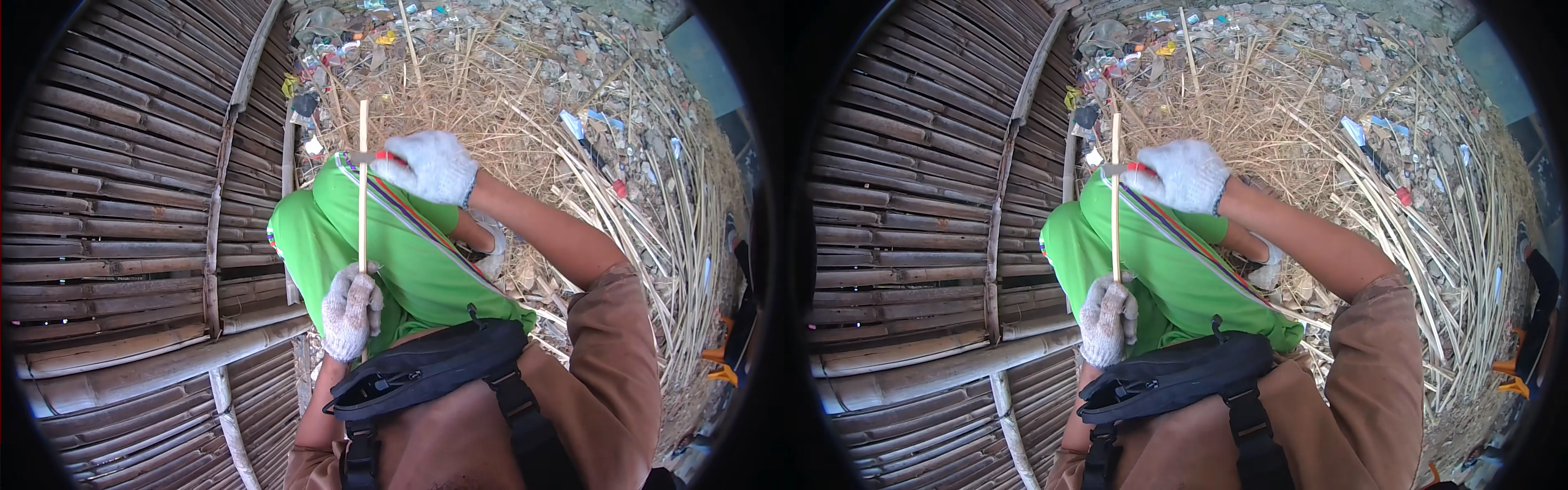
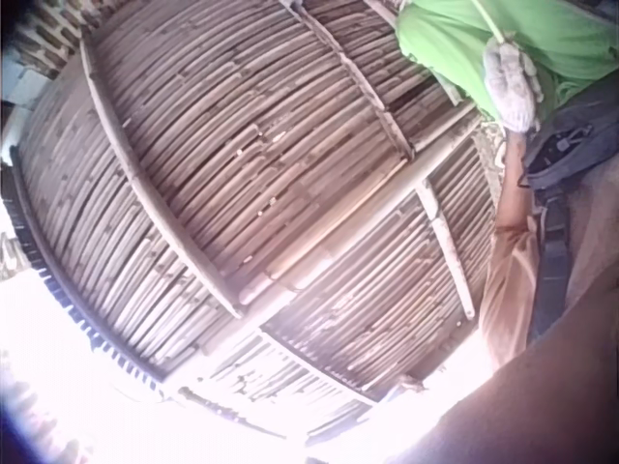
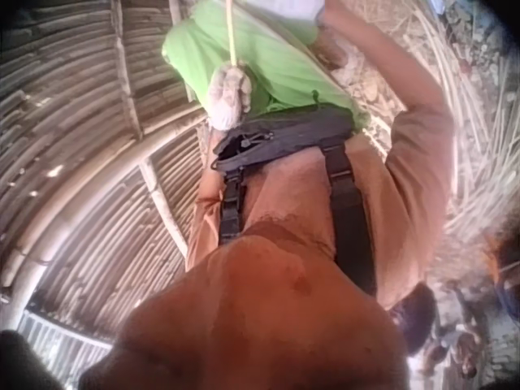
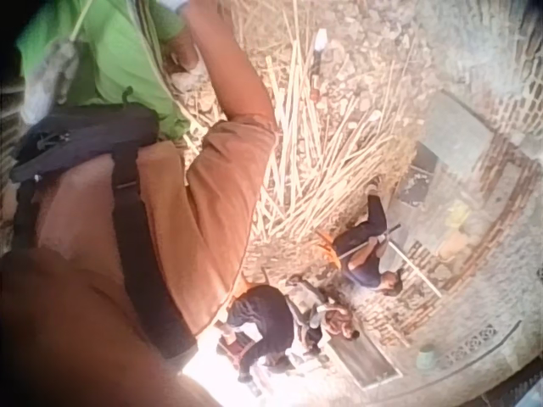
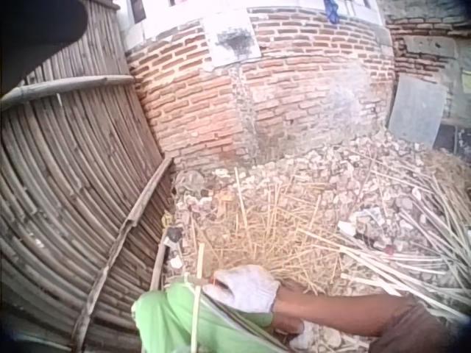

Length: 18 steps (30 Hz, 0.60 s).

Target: The person scrapes a long bamboo stick with a small blade, removing thin curled shavings while wearing gloves.

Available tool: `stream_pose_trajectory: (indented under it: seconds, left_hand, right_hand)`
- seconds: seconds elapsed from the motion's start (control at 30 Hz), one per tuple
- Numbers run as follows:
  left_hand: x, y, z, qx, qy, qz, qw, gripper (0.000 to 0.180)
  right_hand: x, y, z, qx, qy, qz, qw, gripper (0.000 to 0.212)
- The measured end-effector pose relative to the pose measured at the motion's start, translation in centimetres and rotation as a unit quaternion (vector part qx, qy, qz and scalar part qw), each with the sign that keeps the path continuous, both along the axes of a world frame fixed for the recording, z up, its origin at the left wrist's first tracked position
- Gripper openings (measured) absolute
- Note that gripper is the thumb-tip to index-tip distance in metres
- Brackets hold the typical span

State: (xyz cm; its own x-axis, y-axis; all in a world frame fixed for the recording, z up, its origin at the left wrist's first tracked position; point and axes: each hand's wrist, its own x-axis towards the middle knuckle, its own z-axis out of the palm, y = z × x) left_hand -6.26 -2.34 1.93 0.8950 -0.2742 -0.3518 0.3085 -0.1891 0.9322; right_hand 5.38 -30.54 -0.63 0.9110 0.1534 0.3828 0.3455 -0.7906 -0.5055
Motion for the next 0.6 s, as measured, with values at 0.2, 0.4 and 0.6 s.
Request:
stream_pose_trajectory:
  seconds: [0.2,0.4,0.6]
  left_hand:
    - [0.2,0.2,-0.3,-0.033,0.03,-0.01,0.999,0.034]
    - [-0.4,0.6,-0.5,-0.098,0.069,-0.001,0.993,0.033]
    - [-0.8,1.3,0.0,-0.157,0.088,-0.023,0.983,0.034]
  right_hand:
    - [-3.4,2.2,1.1,-0.063,0.013,0.058,0.996,0.059]
    - [-0.8,0.3,1.9,-0.105,-0.017,0.036,0.994,0.058]
    - [6.5,-5.4,3.5,-0.102,-0.038,-0.135,0.985,0.064]
